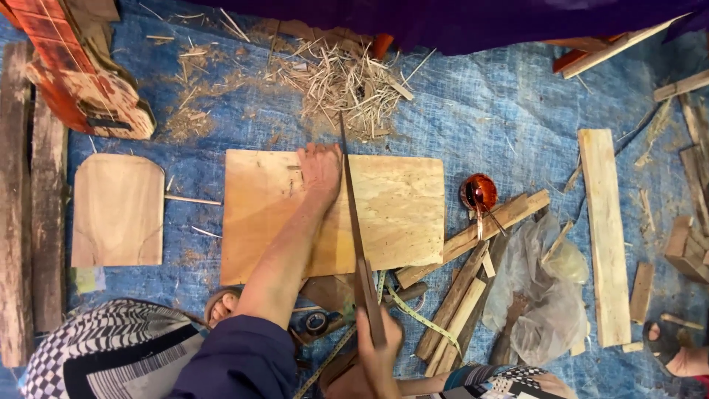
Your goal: A person is using a hand saw to cut a wooden plank while sitting on the floor in a workshop.
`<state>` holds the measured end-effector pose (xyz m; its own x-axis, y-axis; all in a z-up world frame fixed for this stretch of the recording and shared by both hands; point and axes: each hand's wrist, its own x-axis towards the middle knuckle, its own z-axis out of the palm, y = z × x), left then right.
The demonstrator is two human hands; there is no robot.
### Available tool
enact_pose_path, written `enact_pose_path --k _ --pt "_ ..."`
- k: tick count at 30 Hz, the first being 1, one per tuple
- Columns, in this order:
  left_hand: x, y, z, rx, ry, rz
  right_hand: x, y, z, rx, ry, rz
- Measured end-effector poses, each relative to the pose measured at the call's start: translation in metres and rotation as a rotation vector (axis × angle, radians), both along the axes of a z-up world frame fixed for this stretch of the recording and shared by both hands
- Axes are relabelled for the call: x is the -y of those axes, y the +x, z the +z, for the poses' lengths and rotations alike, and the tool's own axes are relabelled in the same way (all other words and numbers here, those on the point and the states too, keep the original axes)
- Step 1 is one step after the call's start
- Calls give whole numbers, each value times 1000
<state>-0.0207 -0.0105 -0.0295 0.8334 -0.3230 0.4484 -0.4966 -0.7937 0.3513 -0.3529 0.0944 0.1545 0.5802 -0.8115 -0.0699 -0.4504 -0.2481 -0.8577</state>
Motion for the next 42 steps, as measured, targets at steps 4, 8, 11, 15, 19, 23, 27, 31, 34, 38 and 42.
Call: enact_pose_path --k 4,8,11,15,19,23,27,31,34,38,42 --pt "-1 2 8 20 -8 3 42 85 -31 139 55 132" --pt "-3 -1 4 -49 13 -17 25 40 -39 -25 79 60" --pt "2 0 5 -25 3 -10 7 -16 -50 -70 79 10" --pt "-10 -2 23 -6 5 -48 58 46 -73 422 338 197" --pt "-10 3 27 -10 5 -64 46 74 -85 178 31 -53" --pt "-14 -3 50 -370 165 -164 1 -3 -26 58 -33 21" --pt "-18 3 56 -369 263 -173 35 83 -16 211 -48 77" --pt "-14 4 34 -235 72 -150 40 97 -30 211 19 55" --pt "-14 -5 38 -351 143 -163 0 20 -18 88 -73 29" --pt "-14 2 43 -305 215 -162 22 50 -24 16 -71 -17" --pt "-11 3 25 -298 180 -155 51 111 -56 74 75 -14"
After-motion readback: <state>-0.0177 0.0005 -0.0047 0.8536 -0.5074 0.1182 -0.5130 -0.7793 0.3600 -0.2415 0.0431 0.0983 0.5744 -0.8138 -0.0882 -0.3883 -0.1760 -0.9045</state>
